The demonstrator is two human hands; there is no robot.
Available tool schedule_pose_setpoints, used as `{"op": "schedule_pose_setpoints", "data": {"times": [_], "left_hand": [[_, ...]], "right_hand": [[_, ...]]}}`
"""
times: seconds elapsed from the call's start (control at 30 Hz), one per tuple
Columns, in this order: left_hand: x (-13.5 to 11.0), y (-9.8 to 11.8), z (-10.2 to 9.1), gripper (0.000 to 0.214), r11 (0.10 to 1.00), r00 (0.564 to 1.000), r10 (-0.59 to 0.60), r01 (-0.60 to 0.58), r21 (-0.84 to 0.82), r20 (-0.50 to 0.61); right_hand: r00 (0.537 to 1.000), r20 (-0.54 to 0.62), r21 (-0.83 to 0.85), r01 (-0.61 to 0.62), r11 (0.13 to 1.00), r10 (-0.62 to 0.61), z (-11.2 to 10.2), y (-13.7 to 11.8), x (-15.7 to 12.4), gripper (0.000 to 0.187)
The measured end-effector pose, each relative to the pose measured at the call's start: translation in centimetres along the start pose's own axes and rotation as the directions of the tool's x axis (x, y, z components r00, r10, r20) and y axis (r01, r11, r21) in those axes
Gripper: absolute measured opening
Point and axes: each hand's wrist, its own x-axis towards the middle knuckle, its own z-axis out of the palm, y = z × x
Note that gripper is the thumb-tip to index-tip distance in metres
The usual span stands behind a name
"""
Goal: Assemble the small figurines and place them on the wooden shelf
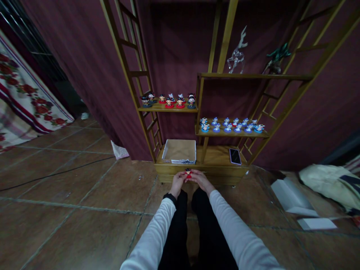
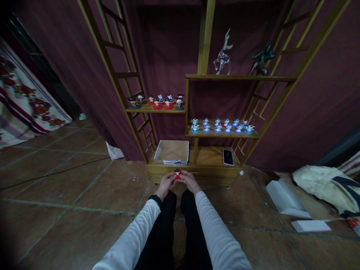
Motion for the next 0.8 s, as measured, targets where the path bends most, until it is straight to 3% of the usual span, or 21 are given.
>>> {"op": "schedule_pose_setpoints", "data": {"times": [0.27,0.8], "left_hand": [[-0.20,0.22,0.19,0.027,0.999,1.000,-0.001,0.000,-0.037,-0.021],[0.64,-0.25,-0.30,0.027,0.994,0.998,0.041,-0.047,-0.098,-0.055]], "right_hand": [[0.993,-0.115,-0.008,0.007,1.000,-0.008,0.01,0.02,0.12,0.032],[0.985,-0.159,-0.021,-0.071,0.997,0.067,-0.29,0.09,0.12,0.026]]}}
